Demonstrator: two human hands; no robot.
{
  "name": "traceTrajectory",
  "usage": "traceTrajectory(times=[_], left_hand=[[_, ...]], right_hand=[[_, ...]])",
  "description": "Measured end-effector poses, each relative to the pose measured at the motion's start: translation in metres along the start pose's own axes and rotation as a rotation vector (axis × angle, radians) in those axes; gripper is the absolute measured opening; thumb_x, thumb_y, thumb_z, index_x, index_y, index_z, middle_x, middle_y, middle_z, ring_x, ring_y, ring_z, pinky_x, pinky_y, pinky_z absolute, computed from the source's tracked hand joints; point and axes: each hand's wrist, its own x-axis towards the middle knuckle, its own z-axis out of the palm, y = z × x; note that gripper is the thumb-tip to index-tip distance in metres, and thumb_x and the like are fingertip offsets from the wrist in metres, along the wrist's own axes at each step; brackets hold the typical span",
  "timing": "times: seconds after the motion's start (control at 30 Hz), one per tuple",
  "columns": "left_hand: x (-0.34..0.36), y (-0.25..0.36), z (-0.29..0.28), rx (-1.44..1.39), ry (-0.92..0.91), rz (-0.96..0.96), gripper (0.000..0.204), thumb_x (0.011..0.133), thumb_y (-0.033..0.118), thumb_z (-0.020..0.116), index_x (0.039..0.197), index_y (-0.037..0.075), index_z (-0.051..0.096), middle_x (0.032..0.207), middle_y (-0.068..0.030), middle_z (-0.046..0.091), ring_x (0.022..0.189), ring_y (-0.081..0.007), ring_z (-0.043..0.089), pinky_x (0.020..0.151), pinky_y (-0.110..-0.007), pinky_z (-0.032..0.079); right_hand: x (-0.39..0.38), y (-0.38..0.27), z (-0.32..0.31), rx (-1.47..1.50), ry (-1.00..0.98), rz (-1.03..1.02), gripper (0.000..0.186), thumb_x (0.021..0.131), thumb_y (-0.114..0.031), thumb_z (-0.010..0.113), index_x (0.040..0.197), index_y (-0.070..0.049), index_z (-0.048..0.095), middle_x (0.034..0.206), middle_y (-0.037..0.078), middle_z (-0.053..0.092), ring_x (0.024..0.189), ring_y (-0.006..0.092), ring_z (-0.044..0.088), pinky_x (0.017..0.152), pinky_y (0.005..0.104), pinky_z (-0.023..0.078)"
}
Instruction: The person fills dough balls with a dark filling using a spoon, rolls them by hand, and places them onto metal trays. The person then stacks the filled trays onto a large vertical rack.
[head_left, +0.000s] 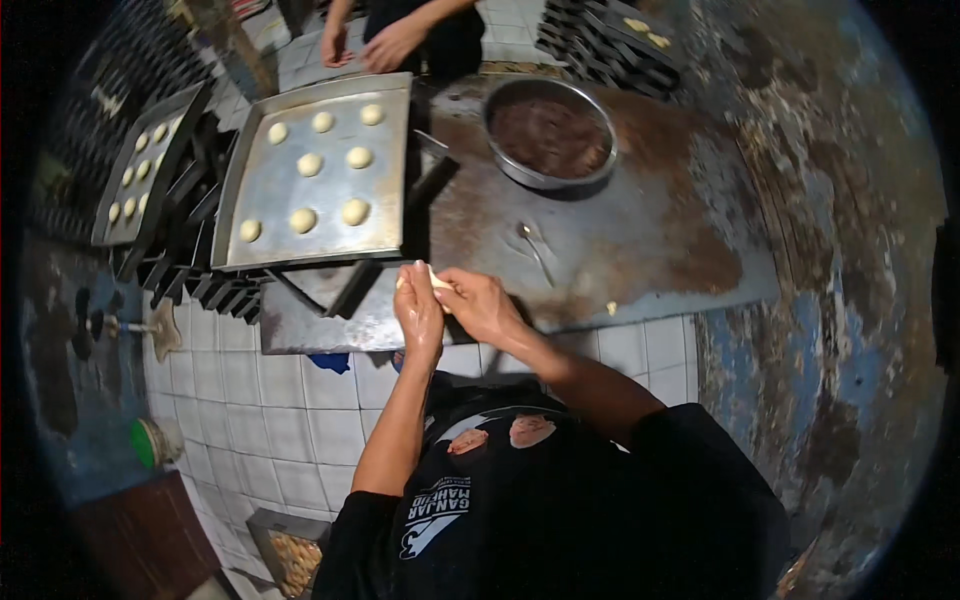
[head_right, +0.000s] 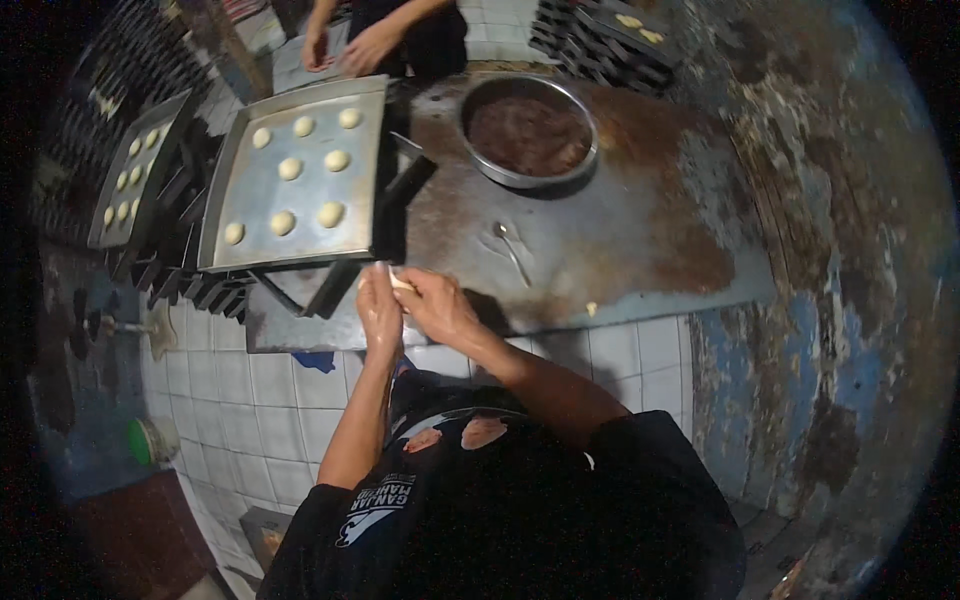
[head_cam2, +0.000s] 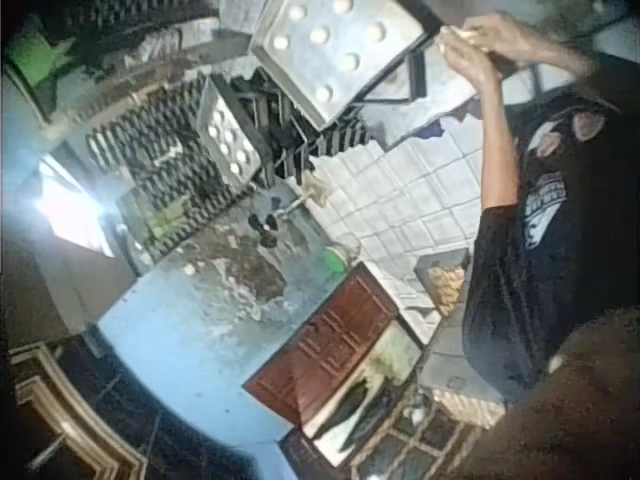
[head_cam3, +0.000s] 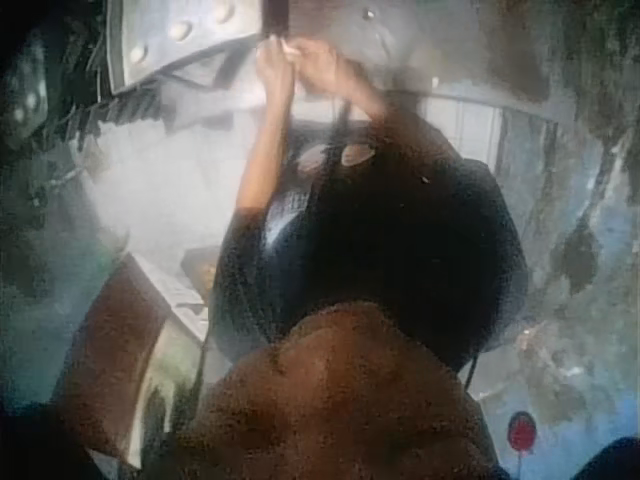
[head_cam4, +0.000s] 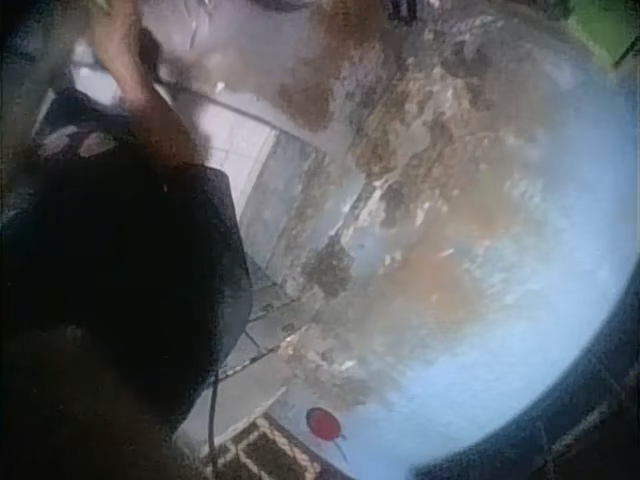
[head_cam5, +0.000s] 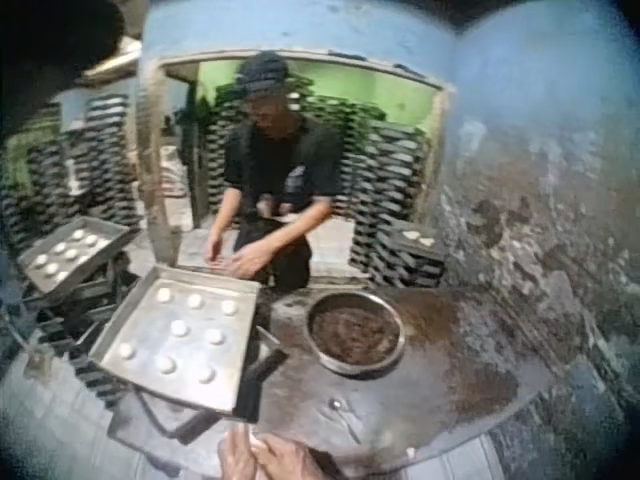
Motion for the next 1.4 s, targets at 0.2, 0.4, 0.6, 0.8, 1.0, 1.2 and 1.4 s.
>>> traceTrajectory(times=[0.2, 0.4, 0.6, 0.8, 1.0, 1.2, 1.4], left_hand=[[-0.051, -0.028, 0.097, -0.027, -0.102, -0.274, 0.037, 0.107, 0.041, 0.051, 0.104, 0.004, 0.059, 0.094, -0.0046, 0.059, 0.084, -0.0128, 0.055, 0.069, -0.034, 0.046], [-0.080, -0.092, 0.091, 0.082, -0.163, -0.375, 0.038, 0.105, 0.036, 0.054, 0.120, 0.002, 0.060, 0.111, -0.0095, 0.065, 0.102, -0.0188, 0.061, 0.087, -0.031, 0.050], [-0.064, -0.140, 0.058, 0.045, -0.336, -0.378, 0.036, 0.096, 0.012, 0.066, 0.130, 0.005, 0.058, 0.113, -0.0056, 0.069, 0.100, -0.0179, 0.065, 0.088, -0.032, 0.052], [0.024, -0.054, 0.102, -0.037, -0.449, -0.245, 0.072, 0.080, -0.004, 0.079, 0.144, 0.006, 0.046, 0.113, -0.0061, 0.070, 0.107, -0.0156, 0.066, 0.098, -0.029, 0.050], [0.125, -0.012, 0.123, -0.004, -0.457, -0.177, 0.047, 0.080, -0.006, 0.077, 0.123, 0.003, 0.059, 0.116, -0.0074, 0.070, 0.110, -0.0156, 0.066, 0.099, -0.029, 0.049], [0.206, -0.020, 0.165, 0.215, -0.470, 0.077, 0.043, 0.086, 0.002, 0.079, 0.124, 0.005, 0.059, 0.114, -0.0040, 0.069, 0.107, -0.0112, 0.064, 0.097, -0.026, 0.049], [0.245, -0.035, 0.181, 0.288, -0.383, 0.096, 0.042, 0.086, 0.003, 0.079, 0.123, 0.006, 0.060, 0.110, -0.0042, 0.069, 0.103, -0.0110, 0.065, 0.093, -0.027, 0.051]], right_hand=[[-0.070, 0.063, -0.080, 0.653, 0.071, 0.089, 0.026, 0.095, -0.006, 0.068, 0.120, 0.003, 0.065, 0.102, 0.007, 0.071, 0.090, 0.0134, 0.066, 0.083, 0.0267, 0.053], [-0.088, 0.117, -0.102, 0.240, 0.190, -0.087, 0.017, 0.098, -0.009, 0.062, 0.112, -0.005, 0.069, 0.102, 0.009, 0.070, 0.096, 0.0218, 0.067, 0.093, 0.0321, 0.050], [-0.028, 0.128, -0.096, -0.099, 0.098, -0.291, 0.012, 0.089, -0.018, 0.068, 0.091, -0.006, 0.073, 0.093, 0.014, 0.067, 0.094, 0.0354, 0.064, 0.094, 0.0485, 0.048], [0.060, 0.258, -0.104, -0.763, 0.157, 0.084, 0.021, 0.096, -0.015, 0.054, 0.110, -0.002, 0.061, 0.108, 0.024, 0.064, 0.106, 0.0416, 0.062, 0.090, 0.0509, 0.051], [0.114, 0.151, -0.191, -0.650, 0.223, -0.061, 0.018, 0.100, -0.016, 0.054, 0.107, -0.003, 0.065, 0.080, 0.013, 0.065, 0.069, 0.0258, 0.067, 0.058, 0.0385, 0.054], [0.216, 0.124, -0.252, -1.048, 0.302, 0.301, 0.025, 0.100, -0.020, 0.050, 0.094, -0.004, 0.068, 0.082, 0.021, 0.070, 0.079, 0.0411, 0.070, 0.068, 0.0502, 0.057], [0.242, 0.163, -0.263, -0.589, 0.131, 0.189, 0.027, 0.099, -0.028, 0.059, 0.090, -0.005, 0.070, 0.071, 0.011, 0.067, 0.058, 0.0236, 0.064, 0.054, 0.0375, 0.050]])
